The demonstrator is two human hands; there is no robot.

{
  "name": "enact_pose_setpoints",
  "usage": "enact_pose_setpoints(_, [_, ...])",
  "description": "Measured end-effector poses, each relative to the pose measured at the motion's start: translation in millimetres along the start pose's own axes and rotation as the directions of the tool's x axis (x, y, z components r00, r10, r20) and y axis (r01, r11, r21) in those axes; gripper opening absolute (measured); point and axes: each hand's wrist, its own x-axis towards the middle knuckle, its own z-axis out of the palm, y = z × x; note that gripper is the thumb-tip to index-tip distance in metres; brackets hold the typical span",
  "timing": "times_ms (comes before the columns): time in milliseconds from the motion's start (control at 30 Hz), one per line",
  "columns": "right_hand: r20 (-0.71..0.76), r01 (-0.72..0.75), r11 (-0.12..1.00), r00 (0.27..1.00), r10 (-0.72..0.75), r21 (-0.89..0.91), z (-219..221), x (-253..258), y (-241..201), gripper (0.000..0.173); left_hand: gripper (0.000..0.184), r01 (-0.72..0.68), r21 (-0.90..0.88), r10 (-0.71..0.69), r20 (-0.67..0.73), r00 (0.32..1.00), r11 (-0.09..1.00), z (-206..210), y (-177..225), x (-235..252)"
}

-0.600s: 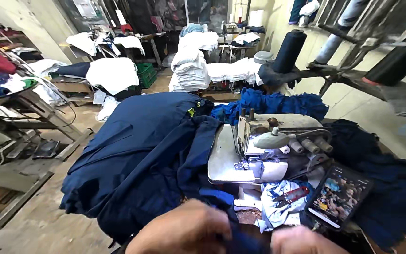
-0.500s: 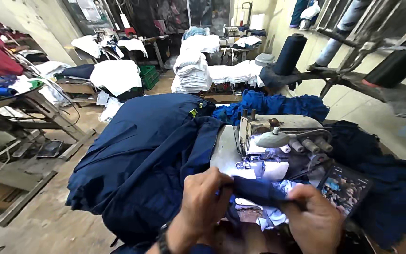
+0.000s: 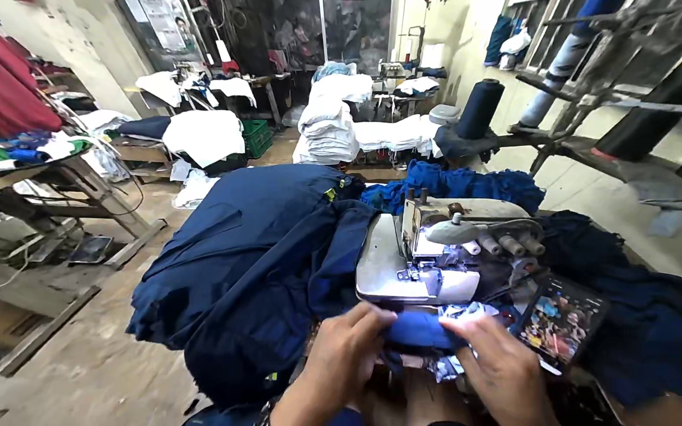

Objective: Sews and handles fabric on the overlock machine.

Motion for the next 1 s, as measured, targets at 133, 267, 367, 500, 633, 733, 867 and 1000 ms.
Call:
enact_pose_setpoints(133, [0.236,-0.104,0.992,0.968,0.084,0.075,13.9,-40.1,-14.9,0.015,0.012,0.146,-0.055,-0.147,-0.015,0.989,0.988,19.8,-3.2,-65.1])
enact_pose_setpoints(267, [0.427,-0.258,0.947,0.891,0.156,0.191,34.0,-50.9,-16.3,0.021,0.014,0.367,-0.040,-0.368,-0.007,0.930,0.929,20.9,-8.7,-91.3])
enact_pose_setpoints(367, [0.535,-0.393,0.879,0.820,0.202,0.271,37.7,-33.0,-14.0,0.024,0.018,0.463,-0.055,-0.461,0.045,0.886,0.884,4.5,-15.4,-75.4])
enact_pose_setpoints(500, [0.778,-0.768,0.595,0.517,0.357,0.238,47.1,8.8,-2.3,0.050,0.026,0.591,-0.022,-0.565,0.265,0.781,0.806,-24.2,-37.3,-25.9])
enact_pose_setpoints(633, [0.864,-0.893,0.450,0.247,0.438,0.027,70.8,27.9,10.8,0.046,0.023,0.771,0.021,-0.609,0.629,0.484,0.636,-29.4,-83.6,11.2])
enact_pose_setpoints(733, [0.820,-0.878,0.479,0.263,0.508,-0.016,76.7,22.0,11.2,0.033,0.020,0.766,-0.012,-0.567,0.666,0.486,0.643,-30.4,-91.1,10.9])
enact_pose_setpoints(867, [0.869,-0.891,0.447,0.280,0.408,0.077,80.9,12.8,18.5,0.051,0.020,0.721,-0.051,-0.523,0.653,0.547,0.691,-29.6,-89.4,-0.4])
enact_pose_setpoints(1000, [0.879,-0.897,0.430,0.285,0.384,0.103,76.0,15.8,18.6,0.027,0.027,0.675,-0.117,-0.482,0.613,0.626,0.729,-34.2,-81.8,-6.6])
